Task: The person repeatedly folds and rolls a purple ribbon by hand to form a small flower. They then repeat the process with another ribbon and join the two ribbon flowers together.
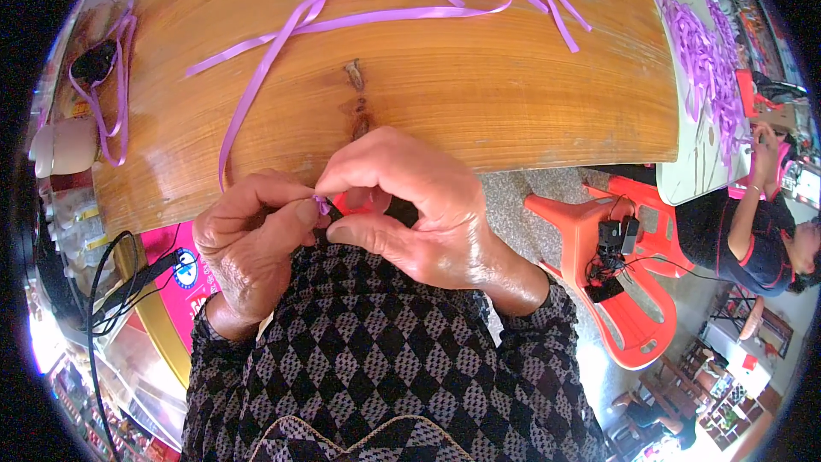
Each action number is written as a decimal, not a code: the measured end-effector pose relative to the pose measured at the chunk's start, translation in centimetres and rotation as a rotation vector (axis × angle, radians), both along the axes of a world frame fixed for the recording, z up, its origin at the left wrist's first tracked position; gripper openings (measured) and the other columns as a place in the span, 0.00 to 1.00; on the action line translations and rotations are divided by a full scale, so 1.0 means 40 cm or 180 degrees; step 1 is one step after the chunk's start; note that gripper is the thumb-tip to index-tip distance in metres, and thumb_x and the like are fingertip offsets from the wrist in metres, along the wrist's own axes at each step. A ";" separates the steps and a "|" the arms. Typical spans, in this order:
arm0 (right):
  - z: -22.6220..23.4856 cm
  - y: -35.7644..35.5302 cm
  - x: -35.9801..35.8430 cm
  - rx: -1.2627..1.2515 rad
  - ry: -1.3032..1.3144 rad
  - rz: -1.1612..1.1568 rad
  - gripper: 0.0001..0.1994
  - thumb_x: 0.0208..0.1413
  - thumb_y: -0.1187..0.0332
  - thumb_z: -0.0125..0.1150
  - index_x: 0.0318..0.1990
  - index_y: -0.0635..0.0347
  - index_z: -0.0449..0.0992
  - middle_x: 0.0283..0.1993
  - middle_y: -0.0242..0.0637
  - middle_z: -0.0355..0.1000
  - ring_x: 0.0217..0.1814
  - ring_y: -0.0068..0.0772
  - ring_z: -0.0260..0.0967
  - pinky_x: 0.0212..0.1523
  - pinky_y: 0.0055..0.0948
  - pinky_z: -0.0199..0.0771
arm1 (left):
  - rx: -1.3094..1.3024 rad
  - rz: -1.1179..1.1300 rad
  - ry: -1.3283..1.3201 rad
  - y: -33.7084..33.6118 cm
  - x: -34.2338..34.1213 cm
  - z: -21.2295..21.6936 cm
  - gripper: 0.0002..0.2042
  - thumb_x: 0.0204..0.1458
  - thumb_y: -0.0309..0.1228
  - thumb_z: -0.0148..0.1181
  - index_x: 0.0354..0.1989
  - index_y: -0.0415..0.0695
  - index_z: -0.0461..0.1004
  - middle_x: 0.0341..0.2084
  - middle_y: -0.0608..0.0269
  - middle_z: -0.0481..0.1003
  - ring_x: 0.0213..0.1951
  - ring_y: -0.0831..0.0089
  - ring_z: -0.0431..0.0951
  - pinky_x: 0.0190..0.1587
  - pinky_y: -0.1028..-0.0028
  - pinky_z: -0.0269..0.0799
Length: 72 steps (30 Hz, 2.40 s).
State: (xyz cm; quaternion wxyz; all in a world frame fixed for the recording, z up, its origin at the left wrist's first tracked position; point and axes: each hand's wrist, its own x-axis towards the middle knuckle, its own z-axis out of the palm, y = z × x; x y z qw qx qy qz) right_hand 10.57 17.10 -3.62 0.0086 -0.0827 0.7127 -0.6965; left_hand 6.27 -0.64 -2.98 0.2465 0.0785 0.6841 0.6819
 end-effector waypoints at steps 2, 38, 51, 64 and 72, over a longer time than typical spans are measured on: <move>-0.010 -0.009 -0.001 0.0093 0.0157 -0.0051 0.13 0.42 0.81 0.64 0.37 0.64 0.71 0.40 0.42 0.68 0.40 0.29 0.65 0.41 0.27 0.67 | 0.0011 -0.0044 0.0040 -0.002 -0.001 0.000 0.02 0.48 0.19 0.56 0.29 0.35 0.74 0.22 0.69 0.71 0.25 0.86 0.67 0.27 0.86 0.62; -0.035 -0.009 -0.022 0.0620 0.1002 -0.0476 0.05 0.42 0.73 0.65 0.25 0.62 0.74 0.31 0.40 0.71 0.29 0.29 0.66 0.28 0.23 0.65 | -0.0487 -0.0833 -0.0410 0.019 -0.063 0.026 0.02 0.44 0.20 0.56 0.24 0.35 0.74 0.19 0.71 0.72 0.24 0.88 0.68 0.26 0.86 0.64; -0.041 -0.012 -0.028 0.0851 0.1299 -0.0433 0.07 0.43 0.77 0.63 0.30 0.62 0.72 0.34 0.40 0.70 0.31 0.32 0.67 0.29 0.25 0.67 | -0.0053 -0.0389 -0.0850 0.015 -0.046 0.021 0.01 0.44 0.20 0.56 0.25 0.35 0.73 0.20 0.70 0.72 0.24 0.87 0.67 0.26 0.86 0.64; -0.033 -0.027 -0.015 0.0252 0.0564 -0.0221 0.12 0.36 0.83 0.66 0.29 0.63 0.70 0.38 0.42 0.67 0.37 0.29 0.65 0.37 0.25 0.65 | -0.0299 -0.0342 -0.0027 0.011 -0.030 0.020 0.02 0.41 0.18 0.53 0.24 0.36 0.71 0.20 0.70 0.70 0.24 0.84 0.67 0.27 0.84 0.63; -0.014 -0.033 -0.006 -0.0007 0.0046 -0.0368 0.14 0.36 0.83 0.65 0.33 0.65 0.71 0.39 0.42 0.67 0.38 0.28 0.66 0.35 0.23 0.67 | -0.0085 -0.0279 -0.0416 0.005 -0.032 0.012 0.02 0.43 0.19 0.54 0.26 0.36 0.72 0.23 0.68 0.72 0.26 0.84 0.68 0.29 0.83 0.64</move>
